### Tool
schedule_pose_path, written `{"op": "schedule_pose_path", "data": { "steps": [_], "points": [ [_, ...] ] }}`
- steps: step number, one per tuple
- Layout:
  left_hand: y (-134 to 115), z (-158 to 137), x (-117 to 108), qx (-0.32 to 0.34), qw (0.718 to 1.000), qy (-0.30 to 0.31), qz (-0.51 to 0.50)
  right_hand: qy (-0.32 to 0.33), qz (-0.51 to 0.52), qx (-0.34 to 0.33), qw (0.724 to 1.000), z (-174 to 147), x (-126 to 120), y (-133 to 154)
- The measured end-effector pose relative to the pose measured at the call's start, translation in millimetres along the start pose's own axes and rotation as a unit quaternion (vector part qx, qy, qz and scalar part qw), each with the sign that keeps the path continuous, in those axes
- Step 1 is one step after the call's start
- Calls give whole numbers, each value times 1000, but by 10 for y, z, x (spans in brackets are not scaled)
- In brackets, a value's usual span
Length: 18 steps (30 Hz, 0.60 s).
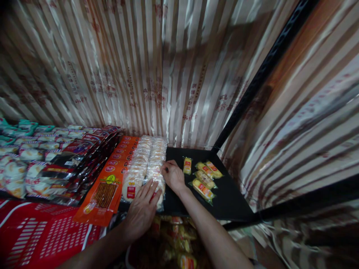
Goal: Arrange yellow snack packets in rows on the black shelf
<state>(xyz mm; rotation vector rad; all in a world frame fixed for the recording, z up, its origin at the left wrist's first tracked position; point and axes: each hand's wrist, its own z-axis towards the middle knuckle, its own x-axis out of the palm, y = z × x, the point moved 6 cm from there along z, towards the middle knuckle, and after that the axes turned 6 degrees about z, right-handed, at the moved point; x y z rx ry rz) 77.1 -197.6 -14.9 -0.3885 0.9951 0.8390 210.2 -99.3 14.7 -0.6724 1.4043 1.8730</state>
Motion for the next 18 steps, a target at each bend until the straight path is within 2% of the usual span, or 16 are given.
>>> {"op": "schedule_pose_path", "data": {
  "steps": [18],
  "points": [
    [-15,4,-39,11,1000,-17,6,-55,54,2,997,-4,-10,-52]
  ]
}}
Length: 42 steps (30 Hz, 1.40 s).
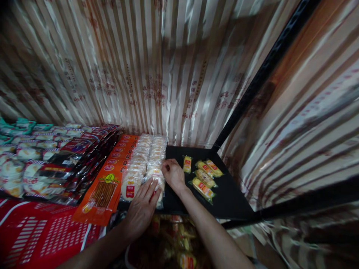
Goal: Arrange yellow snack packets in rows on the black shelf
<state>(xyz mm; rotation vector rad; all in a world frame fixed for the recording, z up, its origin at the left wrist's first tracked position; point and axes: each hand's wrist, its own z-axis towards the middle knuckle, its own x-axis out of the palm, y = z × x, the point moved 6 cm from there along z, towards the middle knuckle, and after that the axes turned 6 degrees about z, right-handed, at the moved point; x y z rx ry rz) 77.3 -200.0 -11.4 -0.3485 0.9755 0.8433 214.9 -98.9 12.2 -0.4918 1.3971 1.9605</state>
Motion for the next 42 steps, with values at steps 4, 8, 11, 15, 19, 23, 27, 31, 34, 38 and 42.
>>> {"op": "schedule_pose_path", "data": {
  "steps": [4,8,11,15,19,23,27,31,34,38,42],
  "points": [
    [-7,6,-3,-4,1000,9,-2,-2,12,1,1000,17,-2,0],
    [-9,-2,33,-8,1000,3,-7,13,9,-2,1000,30,12,28],
    [-4,-4,41,-8,1000,3,-11,13,-6,12,1000,6,-23,56],
    [3,0,32,-14,1000,12,-4,-47,-46,36,997,-106,-178,73],
    [-9,6,26,-17,1000,6,-2,4,-7,48,999,-245,-153,25],
    [-11,17,17,-27,1000,-1,-11,76,56,45,995,-334,-40,-4],
    [-8,20,16,-30,999,-1,-13,64,32,42,997,-342,-43,26],
    [-15,-3,27,-17,1000,-10,-11,23,12,38,999,-319,-84,72],
    [-24,-15,39,0,1000,-11,-14,10,30,43,999,-312,-74,78],
    [-13,-1,34,5,1000,-5,-21,-3,66,51,997,-318,-61,72],
    [-28,-16,-15,3,999,-30,-31,-2,84,65,994,-339,-49,33]
  ]
}}
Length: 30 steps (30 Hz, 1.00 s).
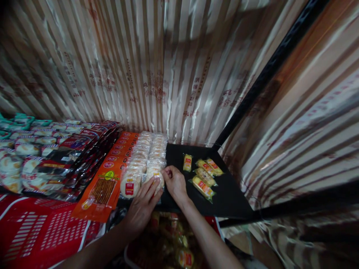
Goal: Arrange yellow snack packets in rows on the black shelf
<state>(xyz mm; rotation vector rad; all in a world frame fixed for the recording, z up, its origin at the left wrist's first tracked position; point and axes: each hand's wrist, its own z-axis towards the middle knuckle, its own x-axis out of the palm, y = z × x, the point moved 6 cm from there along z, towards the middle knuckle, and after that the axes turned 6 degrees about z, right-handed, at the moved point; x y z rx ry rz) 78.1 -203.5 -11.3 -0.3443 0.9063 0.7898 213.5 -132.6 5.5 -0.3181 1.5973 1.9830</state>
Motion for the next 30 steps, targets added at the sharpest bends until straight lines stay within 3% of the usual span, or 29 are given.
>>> {"op": "schedule_pose_path", "data": {
  "steps": [4,12,17,23,30],
  "points": [
    [-72,-115,-38,-37,999,-31,4,4,21,2,1000,-7,11,-51],
    [-273,-364,80,-105,994,-17,-27,17,5,39,999,-24,2,-70],
    [-333,-407,173,-67,998,-5,-10,-4,20,65,998,-97,-40,-68],
    [-302,-404,210,-56,998,1,-9,-12,72,-6,997,-166,-2,-23],
    [-273,-412,206,-76,997,8,-25,-39,84,-13,996,-154,14,14]
  ]
}}
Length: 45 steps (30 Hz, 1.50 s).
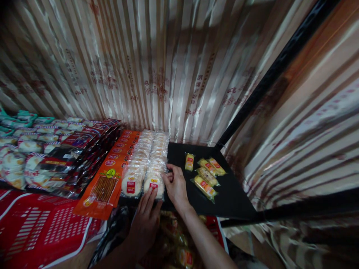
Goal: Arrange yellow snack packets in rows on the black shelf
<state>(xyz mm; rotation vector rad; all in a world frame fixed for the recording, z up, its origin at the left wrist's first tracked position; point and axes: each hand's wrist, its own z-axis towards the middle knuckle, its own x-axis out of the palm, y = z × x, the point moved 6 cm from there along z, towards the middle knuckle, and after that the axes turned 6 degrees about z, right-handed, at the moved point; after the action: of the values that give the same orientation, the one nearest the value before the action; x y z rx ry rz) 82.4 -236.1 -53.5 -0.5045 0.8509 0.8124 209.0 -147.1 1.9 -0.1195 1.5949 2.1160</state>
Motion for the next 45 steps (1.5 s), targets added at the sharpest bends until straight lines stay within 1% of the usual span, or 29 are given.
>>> {"op": "schedule_pose_path", "data": {
  "steps": [5,9,11,13,17,19,22,25,28,31,33,37,40,45],
  "points": [
    [7,-51,63,-1,1000,26,11,12,-51,-11,999,-16,7,10],
    [14,-66,106,-4,999,32,32,-17,-107,-6,994,-79,-34,-40],
    [6,-64,113,-2,999,25,42,-28,-99,-13,995,-112,-24,-84],
    [-3,-61,118,0,998,20,52,-23,-71,-17,997,-132,30,-144],
    [5,-47,129,-1,997,27,68,45,-17,1,999,-148,258,-264],
    [21,-36,136,1,997,36,70,63,-4,8,998,-157,349,-287],
    [38,-22,146,10,997,39,62,47,1,33,998,-173,388,-307],
    [41,-20,140,2,999,28,44,33,1,54,998,-189,380,-315],
    [28,-32,82,-21,1000,4,10,30,-8,54,998,-196,372,-319],
    [53,-51,-45,-64,997,-25,-19,30,-21,49,998,-196,377,-327],
    [98,-57,-134,-93,995,-32,-20,29,-27,40,998,-196,380,-321],
    [254,-30,-262,-161,986,-39,-17,25,-36,5,999,-199,386,-285],
    [393,21,-310,-215,974,-63,-26,30,-53,-11,998,-203,401,-282],
    [573,203,-301,-241,965,-101,-27,25,-76,-21,997,-203,411,-284]
  ]
}}
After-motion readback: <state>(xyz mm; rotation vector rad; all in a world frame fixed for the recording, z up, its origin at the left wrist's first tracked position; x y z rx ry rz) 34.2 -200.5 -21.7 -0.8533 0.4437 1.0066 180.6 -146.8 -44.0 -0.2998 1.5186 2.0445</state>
